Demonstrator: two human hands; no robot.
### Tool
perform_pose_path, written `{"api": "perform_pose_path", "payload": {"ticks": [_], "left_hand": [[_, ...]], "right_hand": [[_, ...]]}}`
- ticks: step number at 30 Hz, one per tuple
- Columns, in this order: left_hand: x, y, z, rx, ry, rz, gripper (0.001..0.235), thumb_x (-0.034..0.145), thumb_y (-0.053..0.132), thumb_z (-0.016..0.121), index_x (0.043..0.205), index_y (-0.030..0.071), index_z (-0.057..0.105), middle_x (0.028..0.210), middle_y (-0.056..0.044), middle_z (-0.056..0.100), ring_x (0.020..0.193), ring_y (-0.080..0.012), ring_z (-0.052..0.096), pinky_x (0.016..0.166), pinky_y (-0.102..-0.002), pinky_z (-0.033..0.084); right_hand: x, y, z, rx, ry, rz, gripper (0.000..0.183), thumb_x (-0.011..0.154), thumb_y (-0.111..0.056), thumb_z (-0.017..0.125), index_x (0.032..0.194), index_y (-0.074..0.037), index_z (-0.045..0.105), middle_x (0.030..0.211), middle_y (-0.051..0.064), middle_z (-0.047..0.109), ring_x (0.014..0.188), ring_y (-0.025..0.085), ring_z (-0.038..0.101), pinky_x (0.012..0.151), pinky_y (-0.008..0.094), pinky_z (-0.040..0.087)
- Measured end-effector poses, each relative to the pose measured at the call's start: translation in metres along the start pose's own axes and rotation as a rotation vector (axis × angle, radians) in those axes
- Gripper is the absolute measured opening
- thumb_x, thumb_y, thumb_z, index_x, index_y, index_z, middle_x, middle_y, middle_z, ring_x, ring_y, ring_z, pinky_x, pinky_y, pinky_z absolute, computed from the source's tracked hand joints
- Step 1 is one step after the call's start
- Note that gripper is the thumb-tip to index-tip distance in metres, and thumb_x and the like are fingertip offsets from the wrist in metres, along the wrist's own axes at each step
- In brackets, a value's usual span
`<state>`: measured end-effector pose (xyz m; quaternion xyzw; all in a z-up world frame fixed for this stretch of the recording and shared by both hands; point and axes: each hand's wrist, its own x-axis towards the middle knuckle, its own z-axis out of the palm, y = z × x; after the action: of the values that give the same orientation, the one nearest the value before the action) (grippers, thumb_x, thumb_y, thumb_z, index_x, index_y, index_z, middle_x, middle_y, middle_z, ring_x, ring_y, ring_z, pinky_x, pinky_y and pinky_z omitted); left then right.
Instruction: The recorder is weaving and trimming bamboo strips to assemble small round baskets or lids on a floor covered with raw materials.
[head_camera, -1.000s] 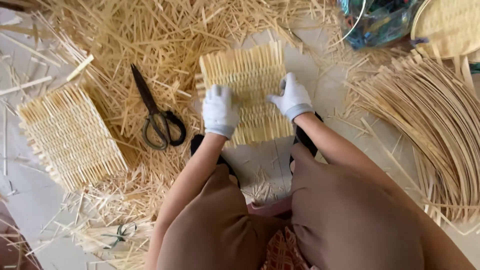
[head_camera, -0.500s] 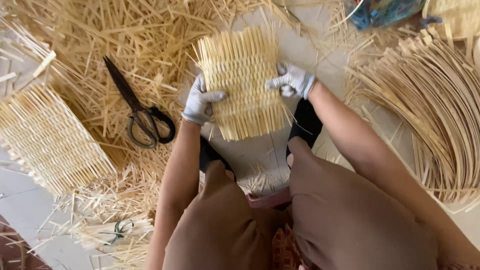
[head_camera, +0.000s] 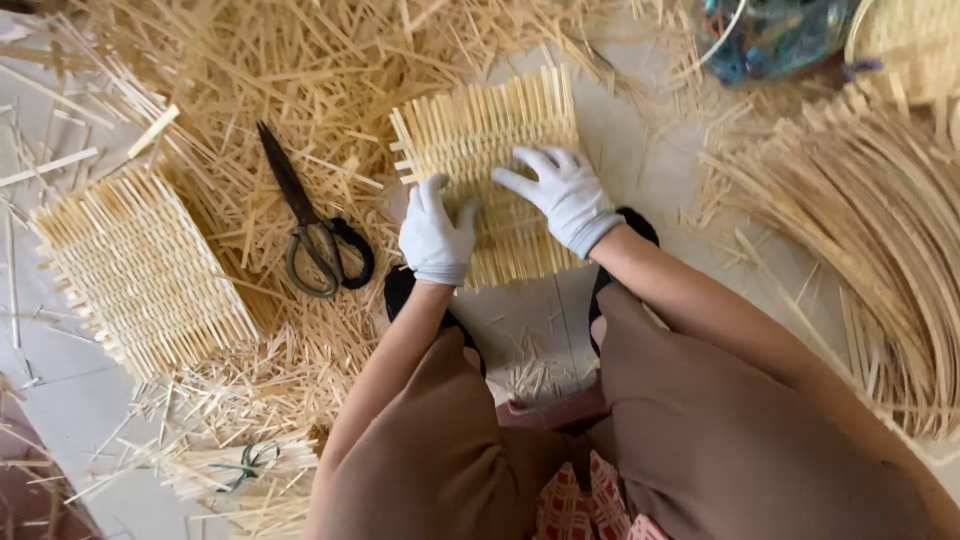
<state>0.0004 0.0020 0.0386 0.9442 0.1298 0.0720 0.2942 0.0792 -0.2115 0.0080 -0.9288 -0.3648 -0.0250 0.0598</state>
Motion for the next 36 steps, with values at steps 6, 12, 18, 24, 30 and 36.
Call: {"api": "perform_pose_path", "payload": {"ticks": [6, 12, 18, 24, 30, 36], "left_hand": [[-0.001, -0.008, -0.022, -0.064, 0.066, -0.120, 0.059, 0.080, 0.034, 0.088, 0.120, 0.006, 0.054, 0.108, -0.014, 0.063, 0.087, -0.0313, 0.066, 0.070, -0.042, 0.053], [-0.046, -0.068, -0.055, -0.174, 0.319, -0.309, 0.022, 0.098, 0.023, 0.072, 0.107, 0.003, 0.068, 0.102, -0.011, 0.064, 0.089, -0.0237, 0.063, 0.082, -0.035, 0.055], [-0.064, -0.074, -0.048, -0.717, -0.468, -1.006, 0.041, 0.098, 0.039, 0.064, 0.107, 0.001, 0.074, 0.075, -0.006, 0.068, 0.056, -0.0116, 0.059, 0.051, -0.028, 0.049], [-0.067, -0.094, -0.016, -0.787, -0.421, -0.901, 0.033, 0.092, 0.033, 0.075, 0.105, 0.002, 0.077, 0.065, -0.001, 0.063, 0.048, -0.0087, 0.049, 0.044, -0.028, 0.041], [-0.062, -0.132, -0.048, -0.167, 0.034, -0.856, 0.032, 0.103, 0.025, 0.071, 0.085, -0.001, 0.075, 0.070, -0.008, 0.067, 0.054, -0.0069, 0.052, 0.048, -0.025, 0.048], [-0.043, -0.052, -0.083, -0.846, -0.025, -0.994, 0.013, 0.094, 0.016, 0.071, 0.098, 0.003, 0.074, 0.072, -0.005, 0.071, 0.054, -0.0101, 0.064, 0.048, -0.027, 0.056]], "right_hand": [[0.056, -0.050, -0.090, 0.041, -0.632, 0.048, 0.111, 0.073, -0.066, 0.079, 0.162, -0.048, 0.016, 0.160, 0.019, 0.022, 0.123, 0.040, 0.047, 0.093, 0.049, 0.050], [0.058, -0.061, -0.076, -0.067, -0.717, 0.096, 0.130, 0.055, -0.081, 0.082, 0.162, -0.046, 0.017, 0.165, 0.028, 0.004, 0.120, 0.044, 0.045, 0.099, 0.062, 0.042], [0.057, -0.063, -0.070, -0.028, -0.707, 0.138, 0.133, 0.052, -0.083, 0.082, 0.163, -0.045, 0.017, 0.165, 0.028, 0.002, 0.124, 0.045, 0.043, 0.100, 0.063, 0.042], [0.061, -0.066, -0.076, -0.024, -0.762, 0.175, 0.133, 0.053, -0.082, 0.083, 0.162, -0.046, 0.016, 0.166, 0.028, 0.000, 0.126, 0.045, 0.041, 0.102, 0.063, 0.041], [0.058, -0.064, -0.073, -0.003, -0.721, 0.173, 0.132, 0.053, -0.081, 0.084, 0.161, -0.046, 0.018, 0.163, 0.028, -0.002, 0.125, 0.047, 0.040, 0.104, 0.067, 0.037], [0.059, -0.066, -0.075, 0.034, -0.732, 0.189, 0.131, 0.055, -0.079, 0.084, 0.162, -0.044, 0.018, 0.166, 0.028, -0.002, 0.127, 0.047, 0.040, 0.104, 0.068, 0.038]]}}
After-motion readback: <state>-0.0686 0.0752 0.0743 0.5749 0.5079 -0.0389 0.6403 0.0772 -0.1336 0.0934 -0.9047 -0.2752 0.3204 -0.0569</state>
